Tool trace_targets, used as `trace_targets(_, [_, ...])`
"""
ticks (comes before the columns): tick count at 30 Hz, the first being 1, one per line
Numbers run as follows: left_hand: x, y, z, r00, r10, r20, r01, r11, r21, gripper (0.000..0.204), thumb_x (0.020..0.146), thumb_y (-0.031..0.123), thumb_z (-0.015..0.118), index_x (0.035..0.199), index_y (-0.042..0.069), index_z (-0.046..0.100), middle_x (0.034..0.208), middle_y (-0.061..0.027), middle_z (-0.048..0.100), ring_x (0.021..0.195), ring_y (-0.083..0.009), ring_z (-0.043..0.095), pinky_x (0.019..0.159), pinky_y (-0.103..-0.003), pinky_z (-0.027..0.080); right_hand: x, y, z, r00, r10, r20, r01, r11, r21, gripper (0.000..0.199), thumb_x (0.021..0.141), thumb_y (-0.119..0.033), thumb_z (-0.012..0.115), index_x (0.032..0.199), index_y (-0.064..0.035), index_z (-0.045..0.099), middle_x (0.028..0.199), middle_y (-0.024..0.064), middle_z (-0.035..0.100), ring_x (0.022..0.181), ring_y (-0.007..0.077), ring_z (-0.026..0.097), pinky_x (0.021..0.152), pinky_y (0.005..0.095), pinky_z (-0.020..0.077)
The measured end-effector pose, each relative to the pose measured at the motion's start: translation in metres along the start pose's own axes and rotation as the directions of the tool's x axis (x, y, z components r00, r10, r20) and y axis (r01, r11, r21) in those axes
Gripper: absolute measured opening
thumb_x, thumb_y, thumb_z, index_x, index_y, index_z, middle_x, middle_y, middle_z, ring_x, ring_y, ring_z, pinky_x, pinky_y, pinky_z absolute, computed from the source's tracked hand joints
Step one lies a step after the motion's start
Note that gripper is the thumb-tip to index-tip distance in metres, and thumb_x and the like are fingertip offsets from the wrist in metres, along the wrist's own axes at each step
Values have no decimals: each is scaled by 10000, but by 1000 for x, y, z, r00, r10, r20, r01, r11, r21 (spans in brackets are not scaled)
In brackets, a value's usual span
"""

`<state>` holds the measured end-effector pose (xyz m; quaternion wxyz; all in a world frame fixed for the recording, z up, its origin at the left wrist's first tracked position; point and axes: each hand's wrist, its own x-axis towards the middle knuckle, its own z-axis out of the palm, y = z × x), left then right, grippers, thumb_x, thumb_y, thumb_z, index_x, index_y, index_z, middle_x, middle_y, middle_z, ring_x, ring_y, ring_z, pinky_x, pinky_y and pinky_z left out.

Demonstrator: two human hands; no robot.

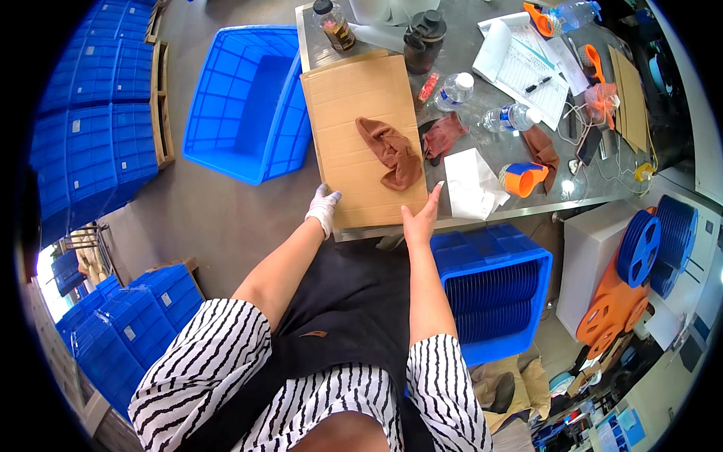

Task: The person repeatedly picks up blue plastic spools from a stack and places them into a blue plastic bin. They handle the spools one at a time, wiping them with a cloth before stacking them neatly inside the bin. The task continues until the bin is filled with the spools.

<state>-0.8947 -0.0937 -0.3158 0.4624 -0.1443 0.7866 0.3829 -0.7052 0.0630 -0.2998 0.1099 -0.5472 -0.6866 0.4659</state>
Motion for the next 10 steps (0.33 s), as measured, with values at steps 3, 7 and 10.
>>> trace_targets(3, [0, 0, 2, 1000, -3, 5, 3, 1000, -28, 719, 890, 192, 647, 1498, 41, 295, 1442, -186, 463, 1313, -296, 458, 1073, -381, 364, -1, -9, -3, 996, 87, 17, -88, 995, 39, 1047, 768, 5, 728, 1558, -148, 59, 1419, 204, 415, 1253, 322, 478, 1041, 385, 404])
trace_targets(7, [7, -6, -6, 999, 32, 9, -31, 998, -53, 721, 875, 234, 661, 1485, 43, 329, 1436, -196, 471, 1319, -317, 463, 1082, -381, 364, 1, -17, -9, 997, 82, 4, -82, 994, 72, 1035, 768, -25, 737, 1557, -162, 81, 1458, 199, 388, 1271, 338, 472, 1049, 407, 391])
trace_targets(10, [4, 3, -17, 999, 42, 30, -45, 996, 77, 718, 880, 272, 654, 1489, 60, 337, 1446, -181, 470, 1336, -316, 453, 1093, -369, 354, -1, -24, -19, 998, 65, -6, -65, 998, -3, 1034, 777, -59, 741, 1560, -199, 80, 1530, 173, 314, 1318, 353, 425, 1074, 399, 375])
